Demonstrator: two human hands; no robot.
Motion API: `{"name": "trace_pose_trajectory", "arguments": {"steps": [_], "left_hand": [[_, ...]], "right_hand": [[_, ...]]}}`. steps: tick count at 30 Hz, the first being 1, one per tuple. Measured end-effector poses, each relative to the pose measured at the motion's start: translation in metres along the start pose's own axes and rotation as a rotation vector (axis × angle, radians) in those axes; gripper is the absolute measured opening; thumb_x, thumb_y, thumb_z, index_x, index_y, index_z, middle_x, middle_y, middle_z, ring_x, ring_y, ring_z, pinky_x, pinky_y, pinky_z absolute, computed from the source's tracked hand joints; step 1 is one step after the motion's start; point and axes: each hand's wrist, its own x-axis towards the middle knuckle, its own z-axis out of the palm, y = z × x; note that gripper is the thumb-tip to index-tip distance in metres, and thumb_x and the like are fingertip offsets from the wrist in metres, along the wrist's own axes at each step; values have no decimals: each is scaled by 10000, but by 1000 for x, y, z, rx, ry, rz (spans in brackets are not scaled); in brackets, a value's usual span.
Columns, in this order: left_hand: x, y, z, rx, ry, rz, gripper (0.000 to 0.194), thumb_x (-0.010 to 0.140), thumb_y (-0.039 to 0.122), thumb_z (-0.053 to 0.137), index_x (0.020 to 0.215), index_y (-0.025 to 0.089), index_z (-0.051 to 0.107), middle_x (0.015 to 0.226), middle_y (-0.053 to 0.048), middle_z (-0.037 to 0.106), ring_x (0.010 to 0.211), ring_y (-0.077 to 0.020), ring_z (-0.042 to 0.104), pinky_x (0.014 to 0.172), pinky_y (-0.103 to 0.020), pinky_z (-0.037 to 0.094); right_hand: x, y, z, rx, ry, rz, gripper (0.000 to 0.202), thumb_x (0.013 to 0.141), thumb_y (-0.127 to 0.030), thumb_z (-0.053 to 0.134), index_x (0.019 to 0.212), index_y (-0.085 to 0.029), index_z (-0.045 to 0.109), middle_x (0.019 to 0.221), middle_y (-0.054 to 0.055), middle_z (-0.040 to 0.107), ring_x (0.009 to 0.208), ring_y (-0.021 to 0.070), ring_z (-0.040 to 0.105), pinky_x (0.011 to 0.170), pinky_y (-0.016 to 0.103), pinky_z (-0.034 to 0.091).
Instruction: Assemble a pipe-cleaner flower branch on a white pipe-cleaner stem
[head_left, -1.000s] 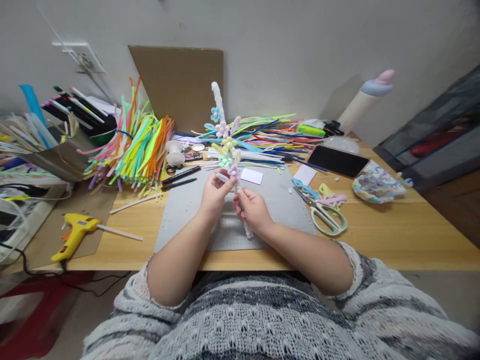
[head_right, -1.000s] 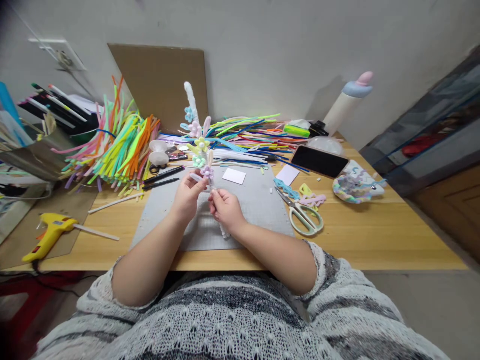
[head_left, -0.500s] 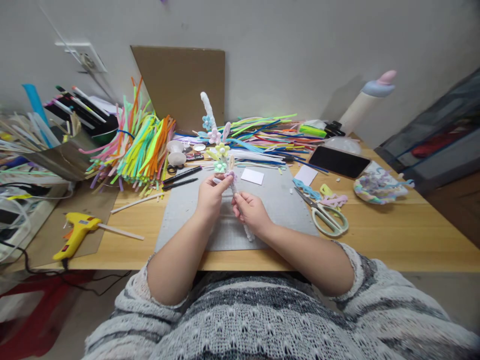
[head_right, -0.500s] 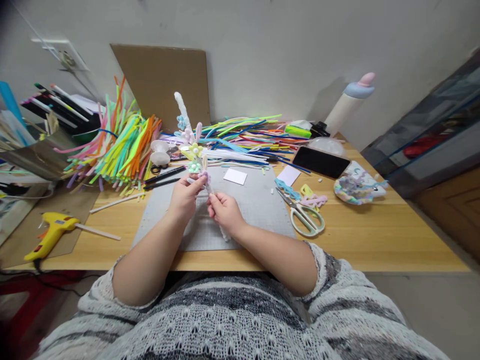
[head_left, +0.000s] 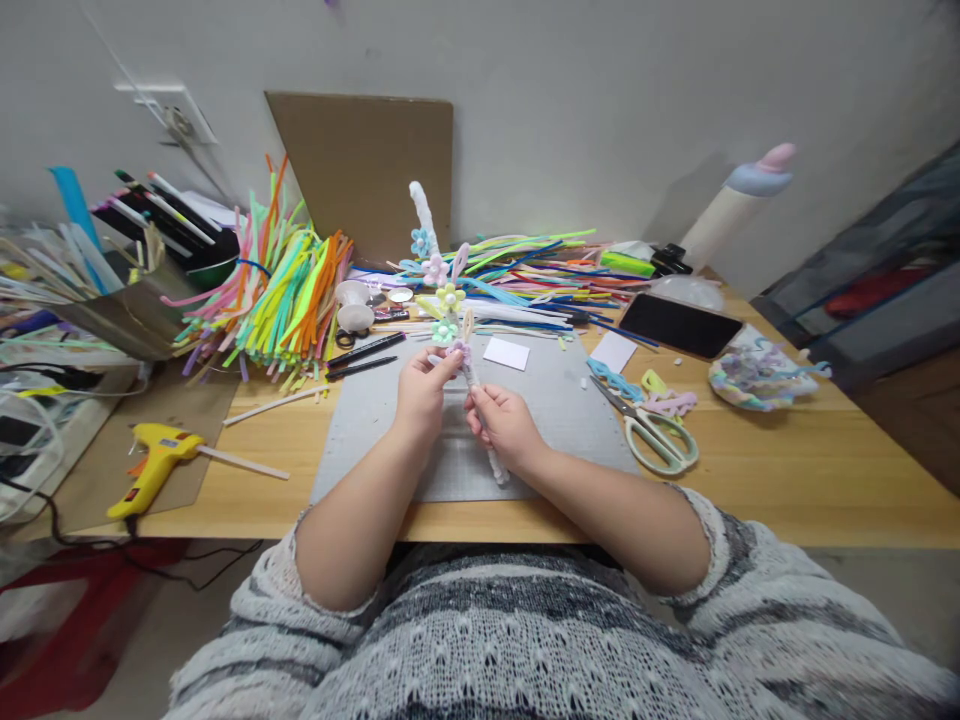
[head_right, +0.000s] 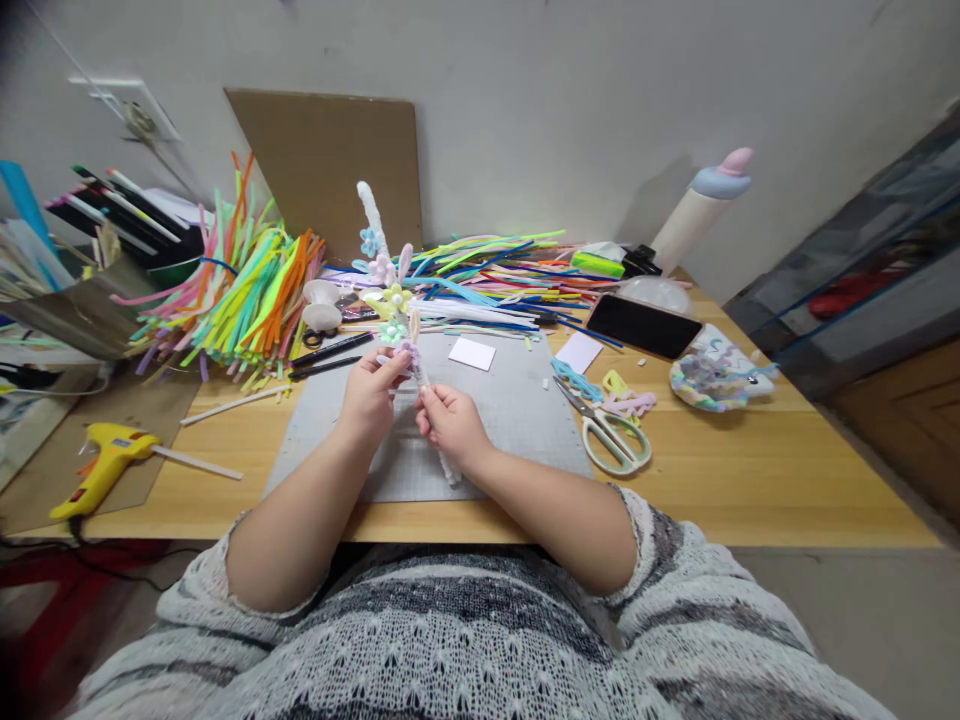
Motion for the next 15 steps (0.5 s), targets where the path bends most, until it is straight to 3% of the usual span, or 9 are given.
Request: {"name": "trace_pose_trajectory", "arguments": {"steps": [11,15], "left_hand": [[-4,4,3,29,-39,26,248,587,300,727,729,162,577,704,10,593,591,-76,499,599,-223,368],[-6,6,5,53,1,54,269,594,321,726,768,167,590,731,5,597,636,-89,520,615,-226,378]], "right_hand": [[2,1,-2,17,7,-11,317,761,-490,517,707,-182,467,411,-85,457,285,31,284,284,156,209],[4,0,-3,18,30,-25,320,759,-494,513,707,-183,459,400,-88,452,273,30,278,277,154,209]]}}
